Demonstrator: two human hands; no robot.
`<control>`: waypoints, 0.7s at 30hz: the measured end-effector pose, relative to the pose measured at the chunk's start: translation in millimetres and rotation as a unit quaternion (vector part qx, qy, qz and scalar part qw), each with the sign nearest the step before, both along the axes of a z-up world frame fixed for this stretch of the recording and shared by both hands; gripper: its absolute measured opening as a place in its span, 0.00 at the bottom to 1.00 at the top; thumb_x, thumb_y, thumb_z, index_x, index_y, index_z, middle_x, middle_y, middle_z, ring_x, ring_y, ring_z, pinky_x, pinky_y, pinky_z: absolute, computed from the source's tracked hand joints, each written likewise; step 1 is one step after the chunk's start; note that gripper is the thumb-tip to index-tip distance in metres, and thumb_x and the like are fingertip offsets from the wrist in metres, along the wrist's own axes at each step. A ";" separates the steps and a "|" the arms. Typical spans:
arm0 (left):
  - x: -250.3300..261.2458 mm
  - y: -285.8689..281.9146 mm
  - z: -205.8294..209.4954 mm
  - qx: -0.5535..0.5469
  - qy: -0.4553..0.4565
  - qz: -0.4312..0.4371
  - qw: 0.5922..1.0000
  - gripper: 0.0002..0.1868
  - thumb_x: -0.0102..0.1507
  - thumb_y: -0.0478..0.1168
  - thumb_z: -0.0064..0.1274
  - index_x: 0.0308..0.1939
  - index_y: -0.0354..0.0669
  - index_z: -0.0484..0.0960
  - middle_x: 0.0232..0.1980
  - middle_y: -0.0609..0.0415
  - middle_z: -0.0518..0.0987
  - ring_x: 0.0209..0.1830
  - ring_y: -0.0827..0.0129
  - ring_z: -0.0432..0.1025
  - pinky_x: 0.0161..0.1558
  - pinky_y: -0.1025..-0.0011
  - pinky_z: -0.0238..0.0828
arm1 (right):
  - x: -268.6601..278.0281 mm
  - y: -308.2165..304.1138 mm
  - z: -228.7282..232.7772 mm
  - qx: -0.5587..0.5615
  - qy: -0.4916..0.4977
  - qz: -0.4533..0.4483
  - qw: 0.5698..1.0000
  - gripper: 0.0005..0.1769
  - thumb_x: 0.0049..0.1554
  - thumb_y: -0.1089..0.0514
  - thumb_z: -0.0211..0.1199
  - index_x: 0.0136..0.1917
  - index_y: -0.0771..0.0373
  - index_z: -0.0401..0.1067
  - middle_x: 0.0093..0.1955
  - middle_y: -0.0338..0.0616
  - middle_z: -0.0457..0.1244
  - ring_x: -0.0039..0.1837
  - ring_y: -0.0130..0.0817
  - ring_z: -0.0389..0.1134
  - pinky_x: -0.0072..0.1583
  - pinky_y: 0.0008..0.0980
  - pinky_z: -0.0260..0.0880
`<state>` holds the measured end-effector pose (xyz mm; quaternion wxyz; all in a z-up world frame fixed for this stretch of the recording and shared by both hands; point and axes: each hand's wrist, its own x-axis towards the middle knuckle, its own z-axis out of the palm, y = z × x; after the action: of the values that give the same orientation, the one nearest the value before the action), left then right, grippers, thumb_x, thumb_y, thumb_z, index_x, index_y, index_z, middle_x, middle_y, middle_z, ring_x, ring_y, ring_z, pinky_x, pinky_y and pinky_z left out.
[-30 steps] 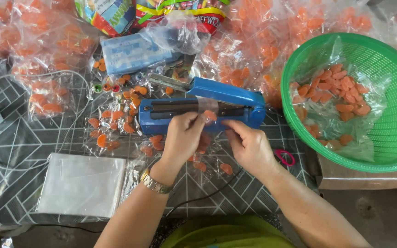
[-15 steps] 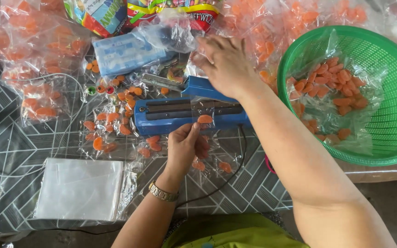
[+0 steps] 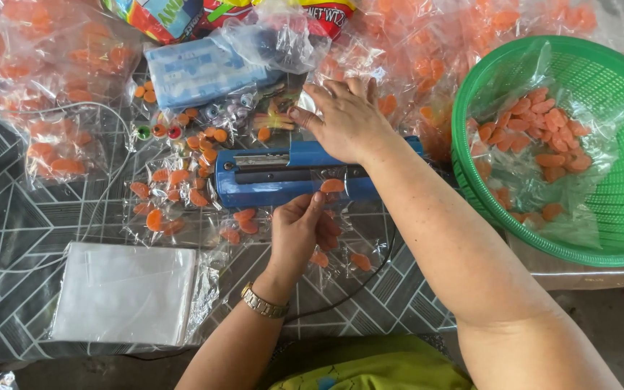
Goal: The person is packaging small orange food items into plastic bags, sealing them with a blue impulse sealer, and trimming the edges with scissors.
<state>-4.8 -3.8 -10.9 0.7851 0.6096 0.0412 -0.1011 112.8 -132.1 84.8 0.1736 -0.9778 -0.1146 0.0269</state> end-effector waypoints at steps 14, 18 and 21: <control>0.3 -1.6 4.0 -0.013 -0.002 -0.007 1.000 0.22 0.71 0.43 0.48 0.49 0.18 0.78 0.20 0.36 0.80 0.14 0.55 0.77 0.15 0.65 0.77 | 5.1 2.6 -5.0 -0.035 0.045 -0.012 0.998 0.44 0.65 0.24 0.29 0.78 0.51 0.60 0.74 0.57 0.59 0.78 0.51 0.49 0.76 0.70 0.31; 1.6 -1.6 3.6 -0.018 0.001 -0.010 1.000 0.22 0.70 0.43 0.49 0.50 0.17 0.78 0.20 0.35 0.80 0.13 0.55 0.77 0.15 0.64 0.78 | 6.6 3.7 -5.4 -0.039 0.045 -0.012 0.998 0.44 0.65 0.24 0.28 0.78 0.52 0.61 0.72 0.56 0.60 0.77 0.51 0.51 0.76 0.70 0.34; 2.1 -2.0 -0.6 -0.024 0.003 -0.008 1.000 0.22 0.70 0.42 0.50 0.50 0.17 0.77 0.20 0.35 0.80 0.13 0.54 0.77 0.15 0.64 0.78 | 6.7 3.0 -3.7 -0.038 0.052 -0.009 0.998 0.44 0.65 0.24 0.28 0.77 0.52 0.61 0.72 0.56 0.60 0.77 0.51 0.51 0.76 0.70 0.35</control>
<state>-2.7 -5.8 -11.4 0.7984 0.5909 0.0363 -0.1100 119.5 -129.2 81.1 0.1427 -0.9819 -0.0951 0.0807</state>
